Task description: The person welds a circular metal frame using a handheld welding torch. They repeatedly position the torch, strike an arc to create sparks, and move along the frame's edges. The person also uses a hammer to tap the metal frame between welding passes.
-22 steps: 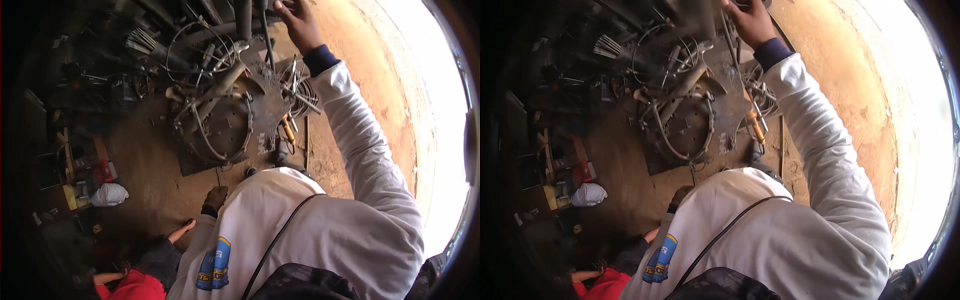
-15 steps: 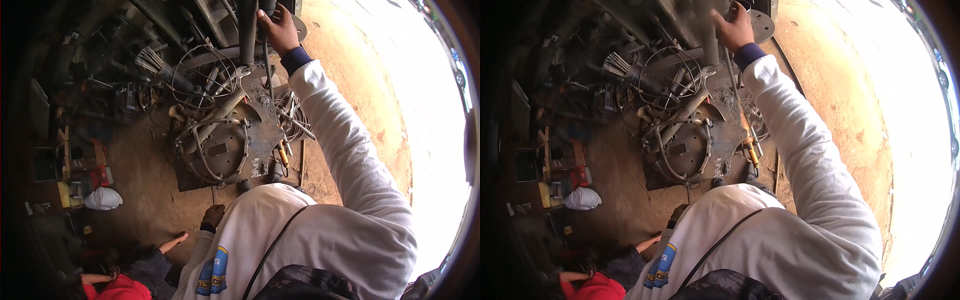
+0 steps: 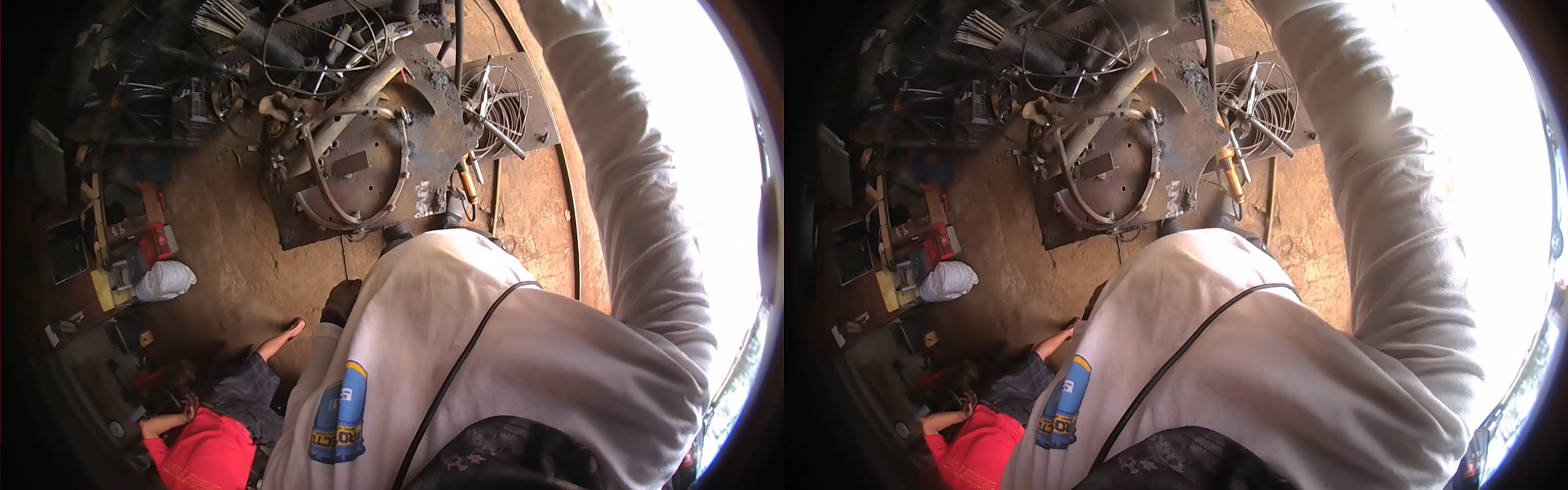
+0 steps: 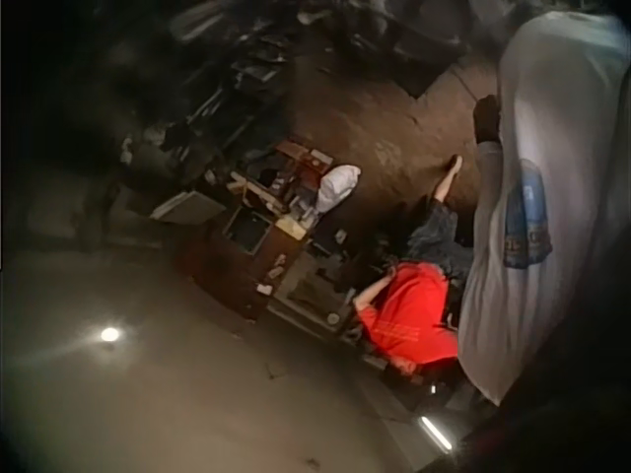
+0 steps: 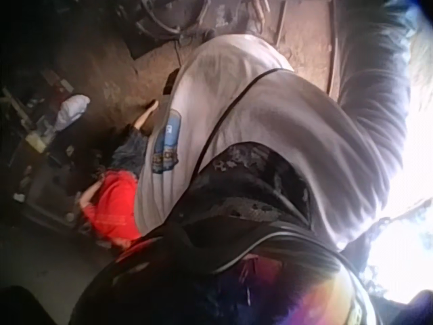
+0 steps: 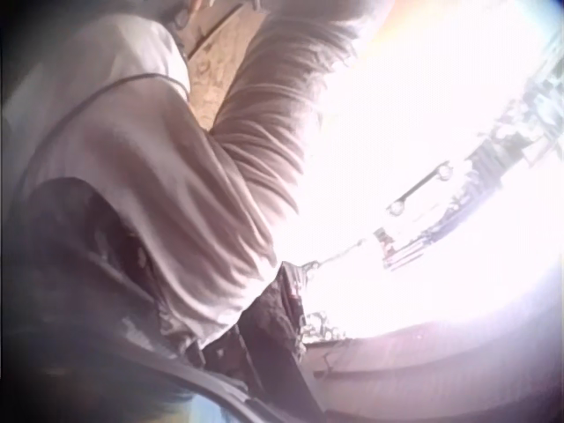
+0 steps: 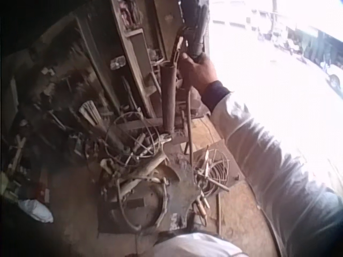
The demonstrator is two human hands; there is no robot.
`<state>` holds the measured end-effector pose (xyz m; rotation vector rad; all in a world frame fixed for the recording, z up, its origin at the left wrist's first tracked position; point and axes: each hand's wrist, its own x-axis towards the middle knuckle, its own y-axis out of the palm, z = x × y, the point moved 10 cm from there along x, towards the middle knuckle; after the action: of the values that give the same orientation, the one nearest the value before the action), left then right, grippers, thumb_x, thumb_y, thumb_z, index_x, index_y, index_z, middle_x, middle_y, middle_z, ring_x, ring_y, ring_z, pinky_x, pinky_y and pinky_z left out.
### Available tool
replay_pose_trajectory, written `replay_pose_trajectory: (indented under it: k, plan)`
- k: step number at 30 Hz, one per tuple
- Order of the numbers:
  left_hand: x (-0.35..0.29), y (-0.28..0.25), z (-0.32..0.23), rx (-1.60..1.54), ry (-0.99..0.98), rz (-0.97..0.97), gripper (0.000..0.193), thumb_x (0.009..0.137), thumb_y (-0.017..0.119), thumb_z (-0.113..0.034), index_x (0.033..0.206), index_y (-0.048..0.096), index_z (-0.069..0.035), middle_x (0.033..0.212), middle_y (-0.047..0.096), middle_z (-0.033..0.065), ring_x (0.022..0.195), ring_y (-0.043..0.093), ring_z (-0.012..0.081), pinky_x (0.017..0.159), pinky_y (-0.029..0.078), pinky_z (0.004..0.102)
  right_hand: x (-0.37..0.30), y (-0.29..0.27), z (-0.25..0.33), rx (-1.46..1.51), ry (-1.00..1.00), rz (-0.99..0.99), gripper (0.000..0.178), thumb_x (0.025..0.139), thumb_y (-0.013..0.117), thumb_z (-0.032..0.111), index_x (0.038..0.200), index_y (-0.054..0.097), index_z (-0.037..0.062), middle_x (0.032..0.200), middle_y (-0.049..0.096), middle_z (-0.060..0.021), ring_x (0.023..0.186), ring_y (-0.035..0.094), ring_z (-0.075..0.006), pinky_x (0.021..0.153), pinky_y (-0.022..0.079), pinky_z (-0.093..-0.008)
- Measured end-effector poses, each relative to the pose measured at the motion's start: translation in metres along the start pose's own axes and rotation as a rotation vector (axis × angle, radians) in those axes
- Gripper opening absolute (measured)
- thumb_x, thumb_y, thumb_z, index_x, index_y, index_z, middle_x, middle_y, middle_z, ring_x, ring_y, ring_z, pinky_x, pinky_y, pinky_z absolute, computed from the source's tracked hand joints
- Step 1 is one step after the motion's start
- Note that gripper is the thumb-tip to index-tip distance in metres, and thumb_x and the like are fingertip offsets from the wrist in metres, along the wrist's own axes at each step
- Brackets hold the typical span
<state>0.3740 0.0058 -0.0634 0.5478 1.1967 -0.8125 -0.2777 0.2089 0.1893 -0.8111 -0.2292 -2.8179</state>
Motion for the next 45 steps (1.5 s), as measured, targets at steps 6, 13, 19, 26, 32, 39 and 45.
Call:
replay_pose_trajectory:
  k: [6, 13, 19, 26, 32, 39, 45]
  plan:
    - [0.057, -0.010, -0.027, 0.009, 0.185, -0.104, 0.033, 0.094, 0.050, -0.027, 0.113, 0.061, -0.003, 0.108, 0.064, 0.0139, 0.095, 0.061, 0.0235, 0.083, 0.048, 0.0335, -0.031, -0.044, 0.047, -0.127, 0.026, -0.200, 0.022, 0.094, 0.057, 0.030, 0.093, 0.055, 0.0082, 0.068, 0.052, 0.0006, 0.057, 0.049, -0.0093, 0.048, 0.041, -0.0249]
    - [0.122, -0.029, -0.067, 0.061, 0.520, -0.331, 0.033, 0.094, 0.050, -0.027, 0.114, 0.061, -0.003, 0.107, 0.065, 0.0128, 0.095, 0.062, 0.0223, 0.083, 0.048, 0.0325, -0.139, -0.107, 0.068, 0.182, 0.200, -0.273, 0.021, 0.096, 0.054, 0.032, 0.092, 0.053, 0.0114, 0.065, 0.048, 0.0020, 0.048, 0.044, -0.0081, 0.040, 0.036, -0.0232]
    - [0.010, -0.094, -0.079, 0.187, 0.965, -0.643, 0.028, 0.093, 0.052, -0.024, 0.111, 0.063, -0.005, 0.103, 0.065, 0.0143, 0.093, 0.062, 0.0238, 0.081, 0.050, 0.0325, -0.257, -0.111, 0.093, 0.011, 0.166, -0.379, 0.025, 0.097, 0.052, 0.027, 0.108, 0.048, 0.0054, 0.080, 0.059, -0.0076, 0.067, 0.059, -0.0159, 0.059, 0.050, -0.0290]
    - [-0.218, -0.134, -0.205, 0.140, 1.844, -1.039, 0.028, 0.086, 0.060, -0.010, 0.113, 0.058, -0.004, 0.109, 0.060, 0.0162, 0.096, 0.061, 0.0293, 0.078, 0.051, 0.0348, -0.320, -0.042, 0.084, 0.169, 0.325, -0.315, 0.025, 0.098, 0.053, 0.025, 0.110, 0.048, 0.0038, 0.091, 0.057, -0.0046, 0.081, 0.058, -0.0123, 0.073, 0.048, -0.0254]
    - [-0.243, -0.105, -0.291, 0.366, 1.896, -1.429, 0.039, 0.085, 0.062, -0.013, 0.120, 0.050, 0.000, 0.102, 0.058, 0.0185, 0.095, 0.059, 0.0359, 0.084, 0.049, 0.0390, -0.342, -0.007, 0.085, 0.095, 0.406, -0.251, 0.037, 0.096, 0.056, 0.031, 0.119, 0.046, 0.0025, 0.104, 0.058, -0.0058, 0.101, 0.053, -0.0114, 0.089, 0.041, -0.0255]
    - [-0.191, -0.163, -0.306, -0.766, 1.654, -0.276, 0.030, 0.079, 0.059, 0.002, 0.107, 0.050, -0.001, 0.091, 0.060, 0.0081, 0.079, 0.062, 0.0165, 0.069, 0.053, 0.0285, -0.352, -0.091, -0.014, -0.115, 0.448, -0.188, 0.044, 0.097, 0.052, 0.037, 0.118, 0.057, -0.0018, 0.102, 0.063, -0.0088, 0.095, 0.058, -0.0150, 0.082, 0.046, -0.0289]
    - [-0.195, -0.181, -0.285, -1.088, 1.385, -0.356, 0.037, 0.075, 0.059, 0.006, 0.111, 0.051, 0.000, 0.087, 0.063, 0.0089, 0.074, 0.063, 0.0157, 0.069, 0.055, 0.0305, -0.437, -0.183, -0.223, -1.136, 0.959, 0.276, 0.042, 0.085, 0.064, 0.037, 0.112, 0.060, 0.0063, 0.111, 0.061, -0.0140, 0.108, 0.057, -0.0330, 0.090, 0.046, -0.0455]
